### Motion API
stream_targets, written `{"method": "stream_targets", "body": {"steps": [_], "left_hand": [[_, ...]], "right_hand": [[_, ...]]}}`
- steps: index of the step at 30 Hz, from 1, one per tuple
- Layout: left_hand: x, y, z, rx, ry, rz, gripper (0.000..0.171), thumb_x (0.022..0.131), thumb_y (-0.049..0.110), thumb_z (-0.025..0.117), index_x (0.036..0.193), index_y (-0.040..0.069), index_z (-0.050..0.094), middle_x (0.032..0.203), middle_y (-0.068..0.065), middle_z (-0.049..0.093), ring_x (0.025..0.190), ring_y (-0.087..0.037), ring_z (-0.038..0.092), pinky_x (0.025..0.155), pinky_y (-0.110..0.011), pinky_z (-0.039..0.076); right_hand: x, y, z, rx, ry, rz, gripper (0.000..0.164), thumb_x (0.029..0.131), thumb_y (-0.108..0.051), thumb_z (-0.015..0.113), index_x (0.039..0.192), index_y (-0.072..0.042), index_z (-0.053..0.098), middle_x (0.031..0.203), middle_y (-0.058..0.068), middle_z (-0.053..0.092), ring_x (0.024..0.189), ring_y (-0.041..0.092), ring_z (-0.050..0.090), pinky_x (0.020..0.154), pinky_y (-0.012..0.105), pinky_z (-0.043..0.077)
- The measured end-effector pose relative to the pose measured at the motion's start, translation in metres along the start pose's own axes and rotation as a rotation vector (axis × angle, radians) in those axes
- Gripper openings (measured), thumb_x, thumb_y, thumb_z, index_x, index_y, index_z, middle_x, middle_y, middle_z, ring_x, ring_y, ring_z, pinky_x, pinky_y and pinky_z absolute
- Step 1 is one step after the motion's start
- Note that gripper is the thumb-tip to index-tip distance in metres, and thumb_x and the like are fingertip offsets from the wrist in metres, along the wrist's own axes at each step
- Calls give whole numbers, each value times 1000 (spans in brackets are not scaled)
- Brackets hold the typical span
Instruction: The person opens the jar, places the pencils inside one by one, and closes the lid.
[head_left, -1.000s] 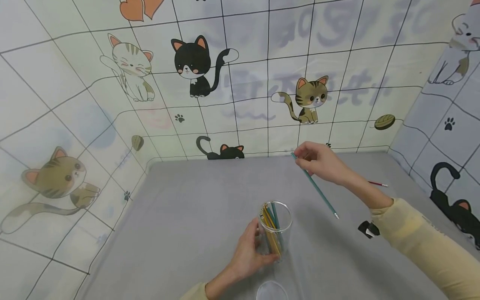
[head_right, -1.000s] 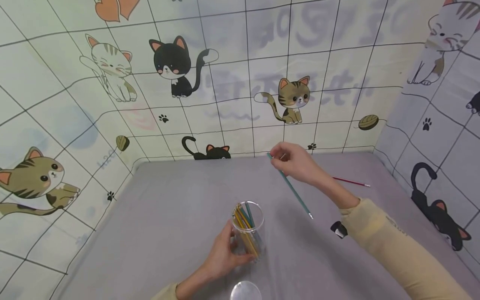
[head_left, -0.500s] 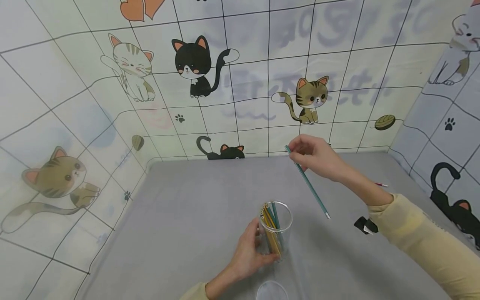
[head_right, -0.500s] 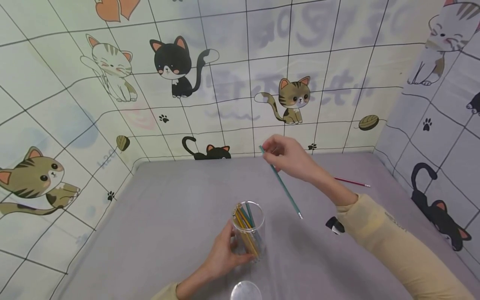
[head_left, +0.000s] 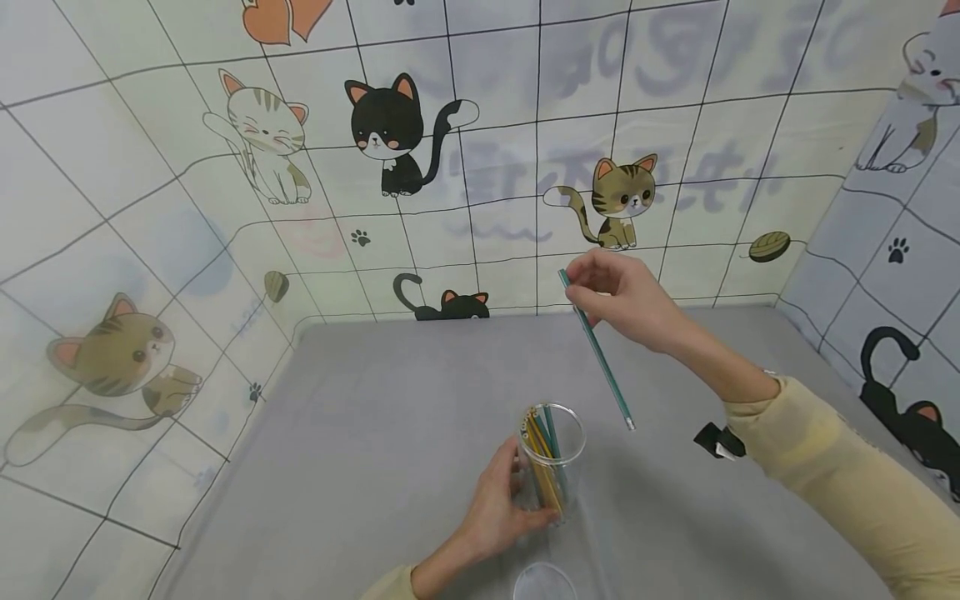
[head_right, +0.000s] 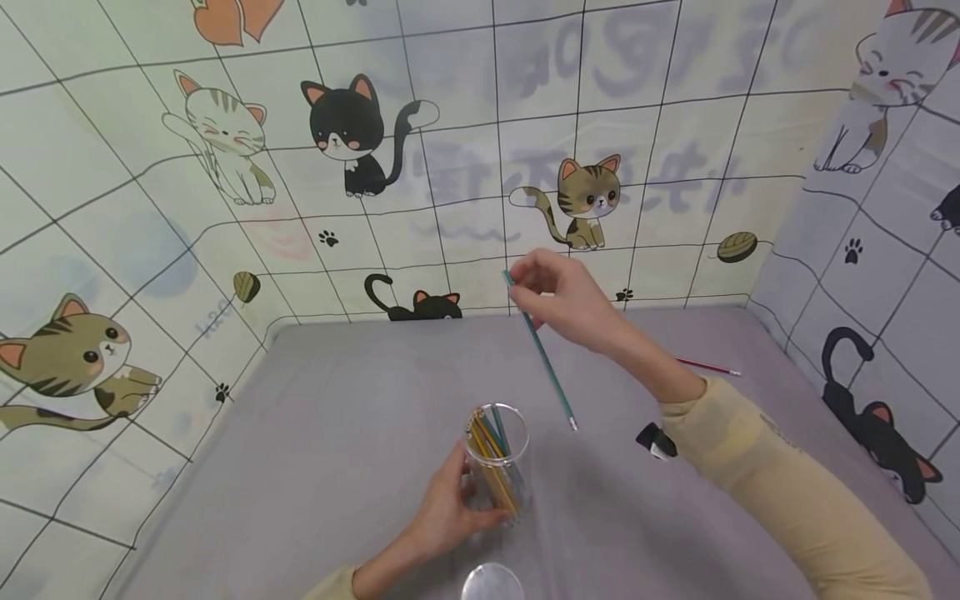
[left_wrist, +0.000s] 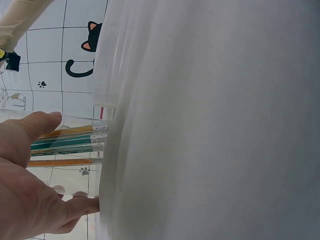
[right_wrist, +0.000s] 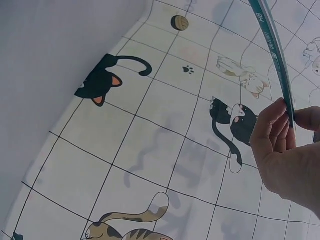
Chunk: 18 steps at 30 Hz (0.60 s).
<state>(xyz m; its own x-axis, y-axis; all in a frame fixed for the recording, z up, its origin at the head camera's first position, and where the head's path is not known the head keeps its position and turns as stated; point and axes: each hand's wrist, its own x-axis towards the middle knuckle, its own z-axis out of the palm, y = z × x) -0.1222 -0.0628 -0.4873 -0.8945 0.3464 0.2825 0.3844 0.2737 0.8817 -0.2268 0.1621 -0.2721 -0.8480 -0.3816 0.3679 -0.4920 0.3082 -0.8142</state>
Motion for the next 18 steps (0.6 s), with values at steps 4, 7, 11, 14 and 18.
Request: {"method": "stream_targets", "body": {"steps": [4,7,11,14,18], "left_hand": [[0,0,0,6,1,4,88,67,6,92,140,12,44,130,-4,55,114,-28,58,88,-31,53],[0,-1,0,10,1,2,88,67,6,92,141,11,44,129,-4,55,114,-28,58,88,-31,53],[0,-1,1,12,1,1,87,67,6,92,140,11,44,129,-5,55,114,-28,58,88,-31,54],[0,-1,1,9,2,7,87,67,6,92,140,11,44,129,-5,55,114,-28,58,88,-31,54],[1,-1,1,4,0,8,87,68,7,92,140,11,44,129,-5,55,114,-29,57,88,-31,53]], "right_hand": [[2,-6,3,16,15,11,20,97,-6,61,114,4,58,96,12,63,81,17,60,63,31,57],[3,-12,7,42,22,19,20,97,-5,61,114,5,57,98,14,63,83,17,60,64,32,57],[4,-19,12,85,32,14,20,97,-3,61,113,7,56,98,15,62,84,17,60,64,32,57],[4,-24,15,108,45,-3,20,97,-2,60,113,8,55,97,14,61,83,18,59,65,31,57],[5,-27,18,121,72,-28,19,97,-1,60,112,7,55,96,13,61,81,19,60,65,32,57]]}}
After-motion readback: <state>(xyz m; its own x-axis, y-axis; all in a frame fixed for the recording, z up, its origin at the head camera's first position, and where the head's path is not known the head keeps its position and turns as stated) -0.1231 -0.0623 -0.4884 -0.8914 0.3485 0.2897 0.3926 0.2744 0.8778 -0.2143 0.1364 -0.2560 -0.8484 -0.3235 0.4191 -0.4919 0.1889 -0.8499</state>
